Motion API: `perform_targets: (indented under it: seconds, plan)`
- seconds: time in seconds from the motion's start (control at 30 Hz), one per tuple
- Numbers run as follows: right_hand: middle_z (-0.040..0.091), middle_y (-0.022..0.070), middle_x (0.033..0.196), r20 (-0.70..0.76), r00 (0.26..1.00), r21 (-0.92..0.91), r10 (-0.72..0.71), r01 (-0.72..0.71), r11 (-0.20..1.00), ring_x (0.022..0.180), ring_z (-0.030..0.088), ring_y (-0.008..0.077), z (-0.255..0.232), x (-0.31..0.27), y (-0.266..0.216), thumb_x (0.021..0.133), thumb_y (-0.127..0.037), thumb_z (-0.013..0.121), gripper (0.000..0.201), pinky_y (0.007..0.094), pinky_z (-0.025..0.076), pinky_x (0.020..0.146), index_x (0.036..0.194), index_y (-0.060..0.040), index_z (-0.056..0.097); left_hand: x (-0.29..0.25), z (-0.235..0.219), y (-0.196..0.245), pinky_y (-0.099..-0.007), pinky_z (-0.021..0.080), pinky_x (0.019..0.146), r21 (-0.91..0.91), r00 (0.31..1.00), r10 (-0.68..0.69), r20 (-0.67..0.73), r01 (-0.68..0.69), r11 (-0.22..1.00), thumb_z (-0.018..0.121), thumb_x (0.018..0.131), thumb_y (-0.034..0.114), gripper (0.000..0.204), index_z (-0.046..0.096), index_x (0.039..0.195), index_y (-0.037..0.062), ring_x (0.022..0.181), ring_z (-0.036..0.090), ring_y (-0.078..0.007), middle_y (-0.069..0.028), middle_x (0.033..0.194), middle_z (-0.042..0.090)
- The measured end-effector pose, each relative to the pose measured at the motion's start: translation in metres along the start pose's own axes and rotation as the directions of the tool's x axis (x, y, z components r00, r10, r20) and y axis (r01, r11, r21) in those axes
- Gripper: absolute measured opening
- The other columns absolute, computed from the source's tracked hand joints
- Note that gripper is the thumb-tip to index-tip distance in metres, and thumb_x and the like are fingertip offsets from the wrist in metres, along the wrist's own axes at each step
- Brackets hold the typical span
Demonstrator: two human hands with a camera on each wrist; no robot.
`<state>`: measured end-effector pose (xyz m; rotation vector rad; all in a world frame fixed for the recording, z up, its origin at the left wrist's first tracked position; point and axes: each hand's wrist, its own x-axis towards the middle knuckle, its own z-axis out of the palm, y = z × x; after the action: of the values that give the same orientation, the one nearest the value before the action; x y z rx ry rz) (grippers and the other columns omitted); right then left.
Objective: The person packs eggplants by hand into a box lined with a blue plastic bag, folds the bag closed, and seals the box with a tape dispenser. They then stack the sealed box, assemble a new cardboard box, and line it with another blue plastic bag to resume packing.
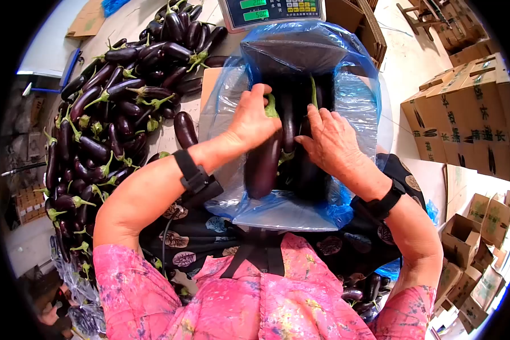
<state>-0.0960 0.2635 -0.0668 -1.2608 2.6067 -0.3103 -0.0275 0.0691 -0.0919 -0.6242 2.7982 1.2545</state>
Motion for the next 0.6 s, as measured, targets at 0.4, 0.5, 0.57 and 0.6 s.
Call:
perform_targets:
  seconds: [0.4, 0.5, 0.57, 0.6]
  plan:
    - [0.06, 0.0187, 0.107, -0.023, 0.997, -0.061, -0.075, 0.073, 0.995, 0.098, 0.06, 0.0334, 0.001, -0.004, -0.002, 0.089, -0.029, 0.069, 0.062, 0.0434, 0.045, 0.086, 0.135, 0.0082, 0.049, -0.016, -0.018, 0.005, -0.0478, 0.048, 0.098, 0.261, 0.891, 0.364, 0.272, -0.433, 0.863, 0.066, 0.089, 0.019, 0.051, 0.047, 0.134, 0.0023, 0.109, 0.056, -0.0449, -0.024, 0.123, 0.052]
    - [0.061, 0.0194, 0.108, -0.073, 0.991, -0.12, -0.115, 0.106, 0.987, 0.097, 0.061, 0.0332, 0.01, -0.002, -0.001, 0.089, -0.029, 0.067, 0.062, 0.0444, 0.045, 0.086, 0.135, 0.0087, 0.049, -0.021, -0.015, 0.007, -0.0495, 0.043, 0.104, 0.407, 0.907, 0.276, 0.319, -0.394, 0.824, 0.068, 0.09, 0.032, 0.061, 0.046, 0.139, 0.0028, 0.124, 0.049, -0.0448, -0.0267, 0.132, 0.05]
    - [0.06, 0.0216, 0.114, -0.109, 0.988, -0.132, -0.112, 0.098, 0.986, 0.101, 0.059, 0.0339, 0.017, -0.001, 0.0, 0.09, -0.029, 0.066, 0.061, 0.0447, 0.044, 0.088, 0.134, 0.0092, 0.049, -0.025, 0.001, -0.005, -0.0502, 0.042, 0.106, 0.585, 0.854, 0.475, 0.214, -0.501, 0.637, 0.068, 0.09, 0.032, 0.064, 0.044, 0.142, 0.0032, 0.13, 0.046, -0.0442, -0.0279, 0.138, 0.048]
    - [0.059, 0.0226, 0.117, -0.125, 0.986, -0.12, -0.115, 0.1, 0.988, 0.104, 0.058, 0.0345, 0.019, -0.002, 0.001, 0.09, -0.029, 0.066, 0.062, 0.0446, 0.043, 0.089, 0.134, 0.0092, 0.048, -0.025, 0.001, -0.004, -0.0518, 0.037, 0.109, 0.651, 0.853, 0.45, 0.265, -0.502, 0.569, 0.068, 0.089, 0.031, 0.067, 0.042, 0.145, 0.0043, 0.137, 0.04, -0.0432, -0.0282, 0.146, 0.043]
